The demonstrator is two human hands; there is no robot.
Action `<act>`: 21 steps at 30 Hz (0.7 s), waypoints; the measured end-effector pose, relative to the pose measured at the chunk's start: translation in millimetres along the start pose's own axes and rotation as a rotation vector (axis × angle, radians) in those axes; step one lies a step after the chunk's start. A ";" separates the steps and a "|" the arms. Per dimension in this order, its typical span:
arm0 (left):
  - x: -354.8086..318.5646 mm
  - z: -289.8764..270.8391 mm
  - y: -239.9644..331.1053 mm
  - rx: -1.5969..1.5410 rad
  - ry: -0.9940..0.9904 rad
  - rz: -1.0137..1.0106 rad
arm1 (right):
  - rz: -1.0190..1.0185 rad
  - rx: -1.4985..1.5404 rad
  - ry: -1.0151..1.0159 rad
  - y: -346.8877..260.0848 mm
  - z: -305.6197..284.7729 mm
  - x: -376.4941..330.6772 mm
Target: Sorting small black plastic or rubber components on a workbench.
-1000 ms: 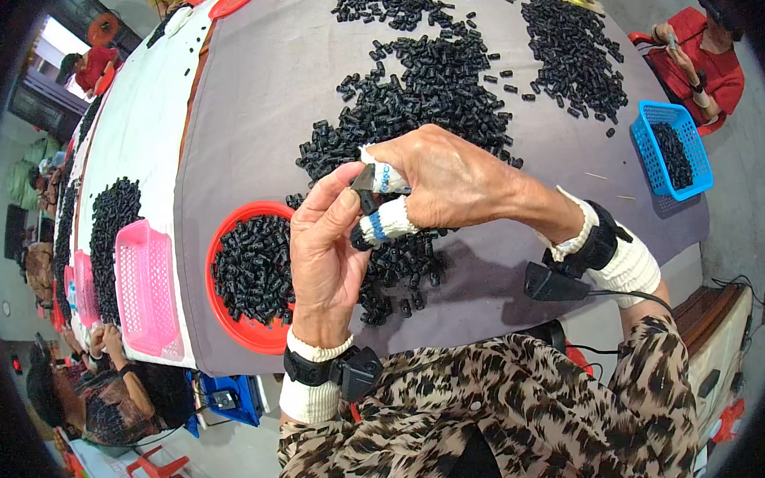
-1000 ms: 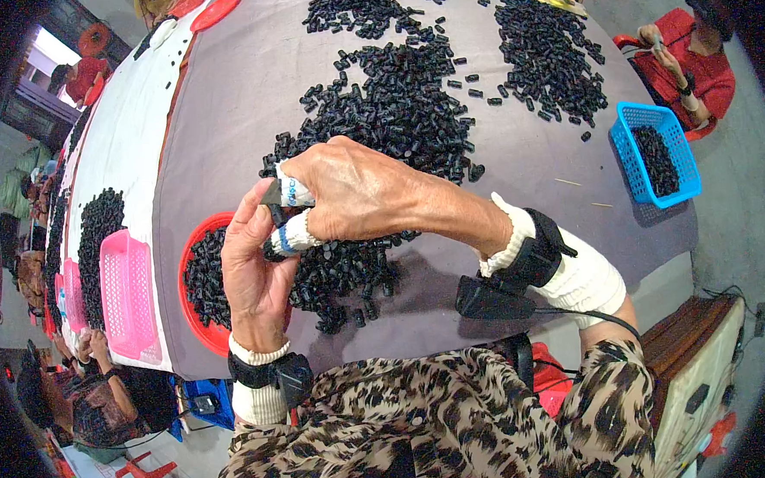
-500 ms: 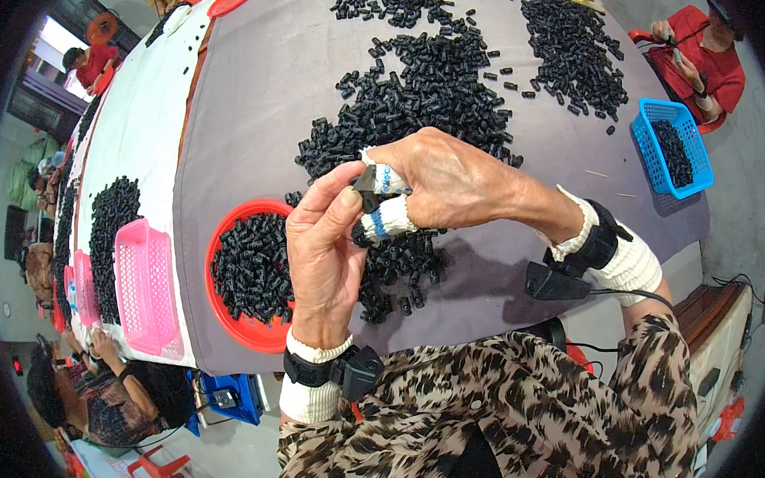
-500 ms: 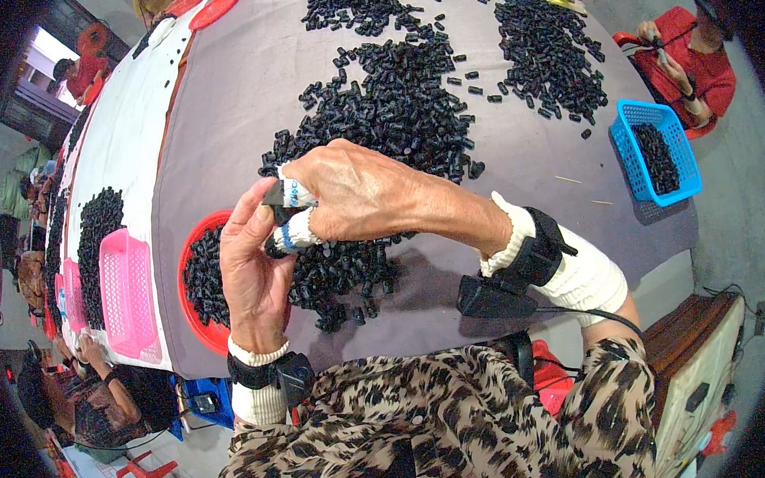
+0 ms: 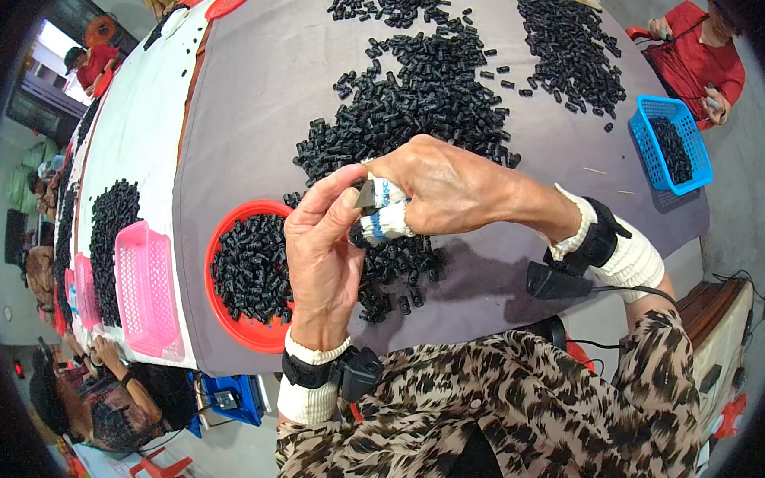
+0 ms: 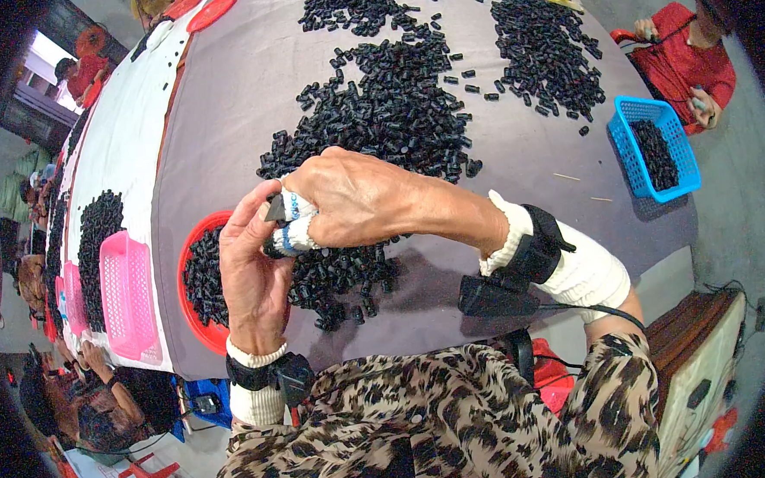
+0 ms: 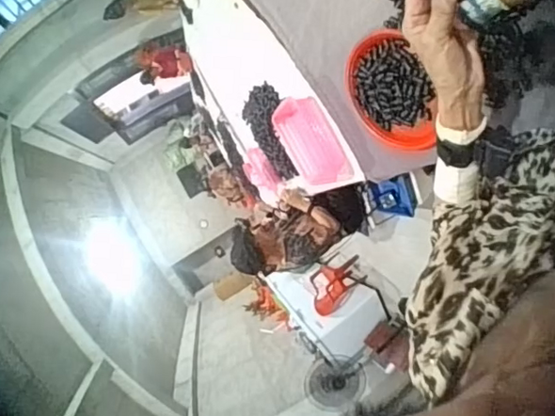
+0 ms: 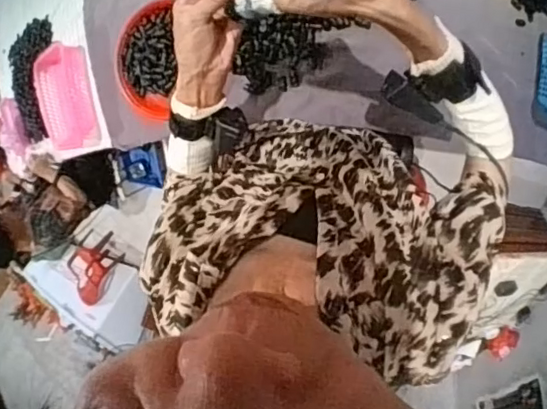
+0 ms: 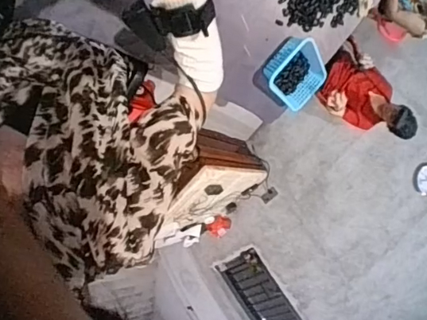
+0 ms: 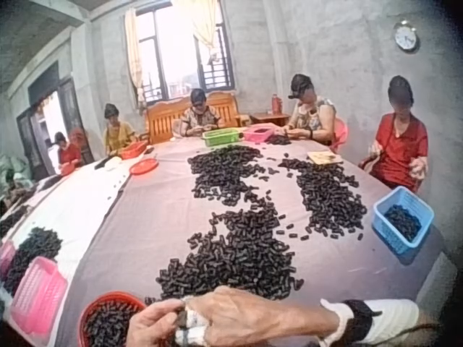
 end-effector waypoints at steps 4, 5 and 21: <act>-0.7 5.1 -0.9 -0.104 -0.028 -0.032 | -0.025 0.103 0.064 -8.9 -7.3 0.9; -0.3 5.8 -1.6 -0.104 -0.029 -0.030 | 0.006 0.134 0.085 -10.6 -11.7 0.4; -1.0 10.8 -3.6 -0.160 -0.029 -0.083 | -0.012 0.124 0.199 -11.9 -18.3 0.4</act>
Point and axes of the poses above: each hand's wrist, its own x-axis towards the middle knuckle, its own z-axis out of the palm, y = z × x, the point moved 9 cm from there along x, towards the middle knuckle, and after that the axes turned 14 degrees about y, right-handed, at the moved point
